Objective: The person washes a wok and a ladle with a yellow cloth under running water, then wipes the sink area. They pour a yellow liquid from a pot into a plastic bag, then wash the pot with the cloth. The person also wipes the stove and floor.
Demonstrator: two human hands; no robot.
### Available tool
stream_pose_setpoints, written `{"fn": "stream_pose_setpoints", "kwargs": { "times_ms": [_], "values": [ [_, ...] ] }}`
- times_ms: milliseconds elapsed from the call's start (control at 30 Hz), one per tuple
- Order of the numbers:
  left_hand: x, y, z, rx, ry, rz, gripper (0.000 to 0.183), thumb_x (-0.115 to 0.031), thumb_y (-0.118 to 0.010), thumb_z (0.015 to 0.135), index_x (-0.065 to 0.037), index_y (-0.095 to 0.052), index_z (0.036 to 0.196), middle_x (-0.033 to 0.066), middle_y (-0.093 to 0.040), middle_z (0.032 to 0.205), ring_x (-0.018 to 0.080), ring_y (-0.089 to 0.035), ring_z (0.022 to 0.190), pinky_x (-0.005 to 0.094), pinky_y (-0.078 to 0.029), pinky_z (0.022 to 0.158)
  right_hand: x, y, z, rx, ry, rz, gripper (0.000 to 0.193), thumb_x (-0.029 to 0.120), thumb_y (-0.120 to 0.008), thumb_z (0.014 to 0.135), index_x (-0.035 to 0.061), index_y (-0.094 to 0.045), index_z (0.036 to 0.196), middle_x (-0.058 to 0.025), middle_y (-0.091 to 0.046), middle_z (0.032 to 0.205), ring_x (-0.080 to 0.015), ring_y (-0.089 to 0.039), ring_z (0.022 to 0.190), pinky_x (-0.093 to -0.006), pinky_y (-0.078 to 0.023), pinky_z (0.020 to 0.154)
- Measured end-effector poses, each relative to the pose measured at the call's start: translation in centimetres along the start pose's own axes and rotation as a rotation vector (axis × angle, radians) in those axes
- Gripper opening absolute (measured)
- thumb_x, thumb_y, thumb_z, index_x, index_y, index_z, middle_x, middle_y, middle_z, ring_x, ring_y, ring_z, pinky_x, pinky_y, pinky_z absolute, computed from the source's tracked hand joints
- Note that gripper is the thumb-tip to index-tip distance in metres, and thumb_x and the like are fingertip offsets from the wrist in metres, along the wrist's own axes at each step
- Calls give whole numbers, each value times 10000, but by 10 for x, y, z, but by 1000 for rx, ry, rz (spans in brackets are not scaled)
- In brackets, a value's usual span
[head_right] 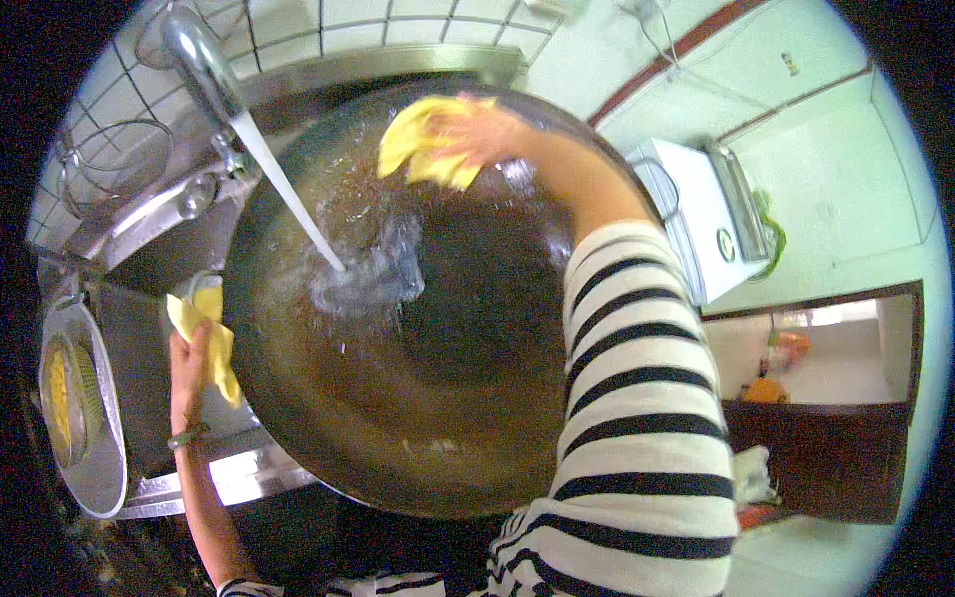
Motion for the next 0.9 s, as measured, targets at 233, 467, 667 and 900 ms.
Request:
{"fn": "stream_pose_setpoints", "kwargs": {
  "times_ms": [233,467,667,900],
  "values": [
    [6,1,6,-23,-32,-26,306,-272,-517,918,25,-590,913,33,-604,717,110,-553,601,274,-435,537,56,28,-234,507,-74,296,540,362,-476,886,295,-353,1408,-92,-201,1518,-251,-155,1412,-515,-106,1133],
    [11,-4,14,-9,-113,-33,333,-274,-540,897,45,-631,901,92,-656,726,168,-620,651,329,-476,579,302,144,-230,435,178,819,568,450,-410,926,254,-281,1443,-137,-185,1512,-378,-164,1381,-508,-110,1137],
    [9,-6,15,-56,-138,147,331,-292,-547,867,16,-666,847,173,-663,710,272,-677,703,381,-503,642,327,157,54,92,-270,1301,552,320,-323,972,263,-124,1484,-177,-62,1531,-431,9,1395,-582,-63,1104],
    [0,-7,4,30,-74,118,328,-286,-524,872,18,-645,886,178,-662,732,295,-678,733,384,-513,663,198,33,49,100,-623,676,561,346,-348,958,224,-171,1477,-187,-212,1495,-378,-243,1355,-463,-191,1112]
  ]
}}
Point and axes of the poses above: each hand's wrist, its own z-axis towards the middle knuckle, its own y-axis out of the back of the hand, x = y × z, the point moved 9 cm from there along z, towards the middle knuckle
